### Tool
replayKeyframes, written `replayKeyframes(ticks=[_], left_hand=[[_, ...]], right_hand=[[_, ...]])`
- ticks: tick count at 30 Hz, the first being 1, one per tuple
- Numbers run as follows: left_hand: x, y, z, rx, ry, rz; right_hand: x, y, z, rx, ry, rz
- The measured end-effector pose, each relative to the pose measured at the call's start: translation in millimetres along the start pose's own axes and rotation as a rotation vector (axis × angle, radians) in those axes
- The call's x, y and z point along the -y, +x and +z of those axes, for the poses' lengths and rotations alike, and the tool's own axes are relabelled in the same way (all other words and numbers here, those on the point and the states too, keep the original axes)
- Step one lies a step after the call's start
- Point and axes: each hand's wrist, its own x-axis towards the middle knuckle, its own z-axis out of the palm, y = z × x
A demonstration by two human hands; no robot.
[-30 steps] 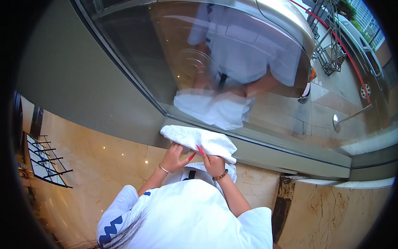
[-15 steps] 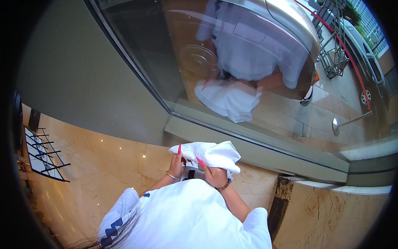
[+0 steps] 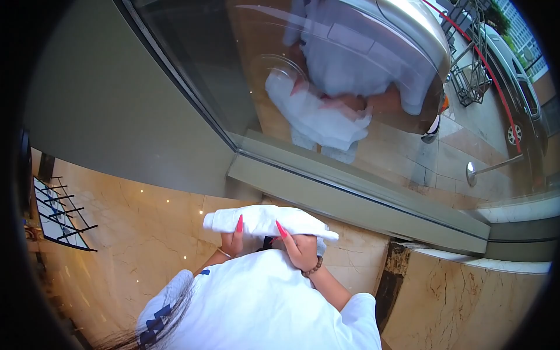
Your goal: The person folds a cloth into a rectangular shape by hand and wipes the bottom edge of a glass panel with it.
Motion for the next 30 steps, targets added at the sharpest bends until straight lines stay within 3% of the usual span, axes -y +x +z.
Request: replayKeyframes(ticks=[5, 7, 13, 15, 17, 19, 20, 24, 26, 30], left_hand=[[-9.4, 7.4, 42.1, -0.002, 0.092, 0.047], [-39.8, -10.1, 69.1, 0.023, 0.095, 0.039], [-223.2, -89.2, 208.9, 0.116, 0.031, -0.039], [-268.1, -120.7, 266.6, 0.285, 0.189, -0.036], [-300.8, -142.8, 327.4, 0.255, 0.229, 0.042], [-322.7, -144.7, 375.4, 0.201, 0.292, 0.132], [-334.8, -134.4, 399.6, 0.140, 0.290, 0.133], [-296.3, -80.4, 441.1, -0.014, 0.315, 0.185], [-253.3, -46.5, 434.0, 0.022, 0.384, 0.179], [-183.0, 21.8, 401.3, -0.015, 0.331, 0.229]], right_hand=[[-15.5, -27.4, -27.3, -0.001, 0.058, 0.217], [-5.2, -48.4, -66.1, -0.003, 0.180, 0.402], [63.7, -149.8, -278.6, -0.005, 0.316, 0.407], [73.3, -185.4, -355.7, -0.020, 0.321, 0.438], [73.3, -211.9, -422.5, -0.036, 0.327, 0.470], [66.5, -217.0, -474.7, -0.122, 0.146, 0.268], [62.2, -212.9, -499.4, -0.080, -0.032, 0.336], [1.0, -170.6, -503.1, -0.124, -0.081, 0.182], [-37.2, -136.9, -477.6, -0.173, -0.065, 0.006], [-89.4, -64.8, -412.7, -0.195, -0.050, -0.094]])
